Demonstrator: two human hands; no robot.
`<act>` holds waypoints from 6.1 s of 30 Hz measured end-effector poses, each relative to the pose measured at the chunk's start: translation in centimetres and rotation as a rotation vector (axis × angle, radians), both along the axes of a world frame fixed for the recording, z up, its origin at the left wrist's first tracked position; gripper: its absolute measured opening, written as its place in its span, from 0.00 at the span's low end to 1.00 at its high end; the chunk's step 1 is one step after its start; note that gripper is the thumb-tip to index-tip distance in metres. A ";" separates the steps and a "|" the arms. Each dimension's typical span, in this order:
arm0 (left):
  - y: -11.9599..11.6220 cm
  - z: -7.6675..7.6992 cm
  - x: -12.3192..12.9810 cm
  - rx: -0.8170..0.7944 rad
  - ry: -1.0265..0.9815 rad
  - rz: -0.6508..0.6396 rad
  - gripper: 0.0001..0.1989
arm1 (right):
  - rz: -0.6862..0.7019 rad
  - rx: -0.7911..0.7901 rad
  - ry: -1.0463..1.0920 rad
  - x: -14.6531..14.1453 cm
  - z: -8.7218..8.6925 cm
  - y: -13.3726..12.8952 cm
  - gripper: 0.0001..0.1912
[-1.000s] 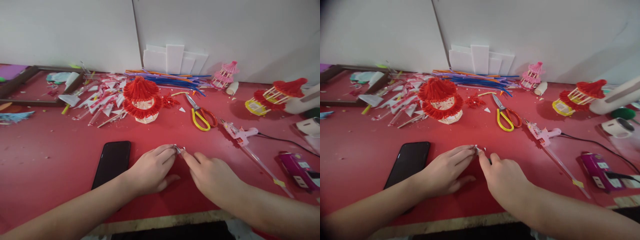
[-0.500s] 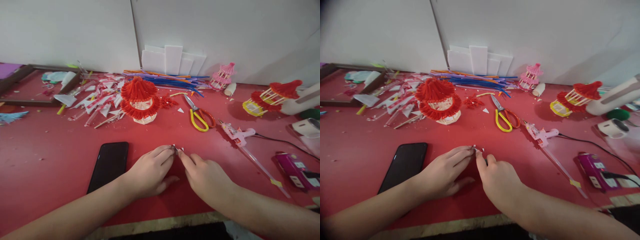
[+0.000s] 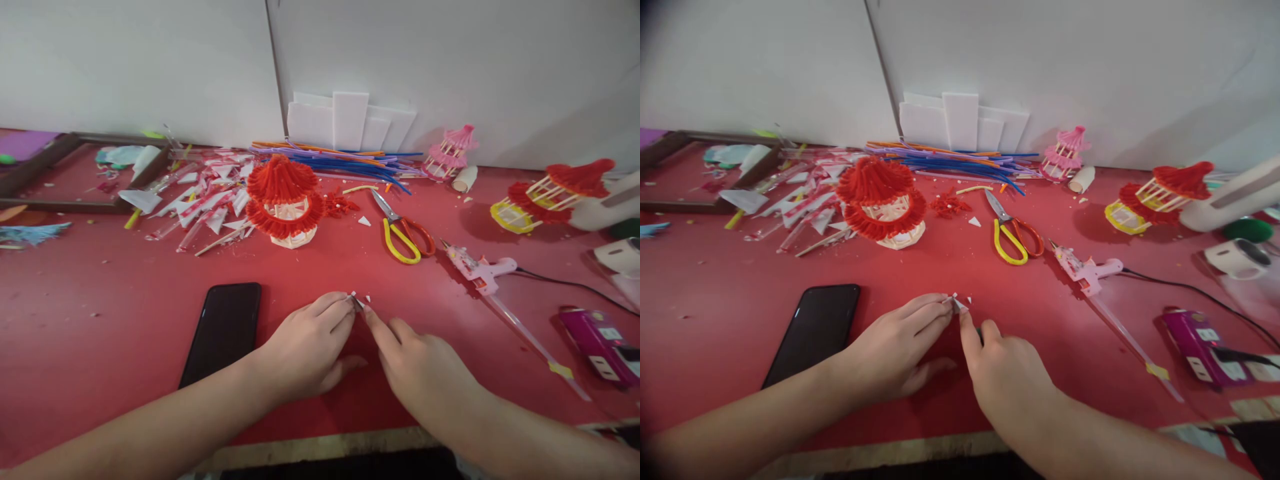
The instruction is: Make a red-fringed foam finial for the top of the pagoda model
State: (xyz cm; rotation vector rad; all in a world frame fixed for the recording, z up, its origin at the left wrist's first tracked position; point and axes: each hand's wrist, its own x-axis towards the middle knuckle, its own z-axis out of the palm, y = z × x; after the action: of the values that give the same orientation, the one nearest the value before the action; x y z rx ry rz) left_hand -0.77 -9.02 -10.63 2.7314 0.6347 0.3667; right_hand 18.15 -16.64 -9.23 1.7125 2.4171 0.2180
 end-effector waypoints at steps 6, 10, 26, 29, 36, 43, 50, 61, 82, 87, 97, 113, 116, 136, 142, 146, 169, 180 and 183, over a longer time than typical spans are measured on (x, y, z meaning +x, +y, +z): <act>-0.2 0.1 0.0 -0.002 -0.007 0.009 0.24 | 0.007 0.081 0.012 0.1 -0.7 -1.1 0.32; -0.2 0.2 -0.1 0.005 -0.018 0.020 0.25 | 0.020 0.087 0.052 0.9 -0.8 -2.4 0.31; -1.9 0.9 -0.3 -0.011 0.062 0.167 0.29 | -0.067 0.124 0.274 2.5 -0.7 0.0 0.24; -1.3 1.0 -0.6 0.090 -0.045 0.165 0.21 | -0.012 0.103 0.318 2.0 -0.4 0.1 0.23; -0.4 -0.1 -0.9 0.250 -0.098 0.040 0.15 | 0.022 0.071 0.319 1.4 -0.4 0.6 0.24; -0.7 -0.5 -0.5 0.229 -0.038 0.036 0.19 | 0.014 -0.040 0.207 1.8 0.4 0.9 0.26; -0.3 -0.4 -0.3 0.236 -0.024 0.014 0.18 | 0.000 -0.175 0.207 1.6 0.7 1.5 0.27; -0.7 -0.6 -0.2 0.170 -0.037 0.048 0.21 | 0.001 -0.043 0.312 1.3 -0.5 0.7 0.25; -1.2 -0.4 -0.1 0.177 0.018 0.088 0.33 | 0.020 0.010 0.207 2.1 -0.9 -1.9 0.27; -1.3 -0.2 -0.1 0.155 0.051 0.071 0.30 | -0.065 0.056 0.353 3.1 -1.0 -1.3 0.24; -2.2 -0.6 0.0 0.180 0.048 0.114 0.25 | -0.039 -0.061 0.383 1.7 -0.4 -0.3 0.24; -1.9 -0.9 -0.1 0.270 -0.041 0.073 0.22 | -0.047 -0.184 0.226 0.9 0.7 0.6 0.27; -1.8 -0.7 -0.1 0.256 -0.036 0.070 0.25 | -0.054 -0.176 0.216 0.9 0.5 0.4 0.27; -1.9 -0.7 -0.2 0.197 -0.008 0.074 0.28 | 0.034 -0.050 0.141 1.1 -0.6 -1.3 0.30; -2.3 -0.2 0.0 0.155 0.047 0.105 0.27 | -0.067 -0.119 0.304 2.3 0.5 -1.6 0.25; -2.8 0.0 0.2 0.134 0.041 0.142 0.29 | -0.129 -0.074 0.446 2.6 0.3 -1.0 0.23; 0.4 -1.2 -0.5 0.233 -0.123 0.017 0.10 | -0.021 -0.098 0.382 1.9 -0.1 -0.2 0.25; 0.8 -1.0 -0.1 0.205 -0.089 0.057 0.07 | -0.005 -0.047 0.383 1.5 -0.8 -0.3 0.25; 0.8 -0.8 0.0 0.196 -0.101 0.062 0.08 | 0.002 -0.015 0.351 1.3 -0.9 -0.6 0.24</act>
State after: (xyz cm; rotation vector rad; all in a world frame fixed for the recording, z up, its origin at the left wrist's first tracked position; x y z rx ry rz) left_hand -0.81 -8.22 -11.47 2.8595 0.6901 0.6076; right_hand 19.47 -17.21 -10.16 1.8764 2.6487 -0.1120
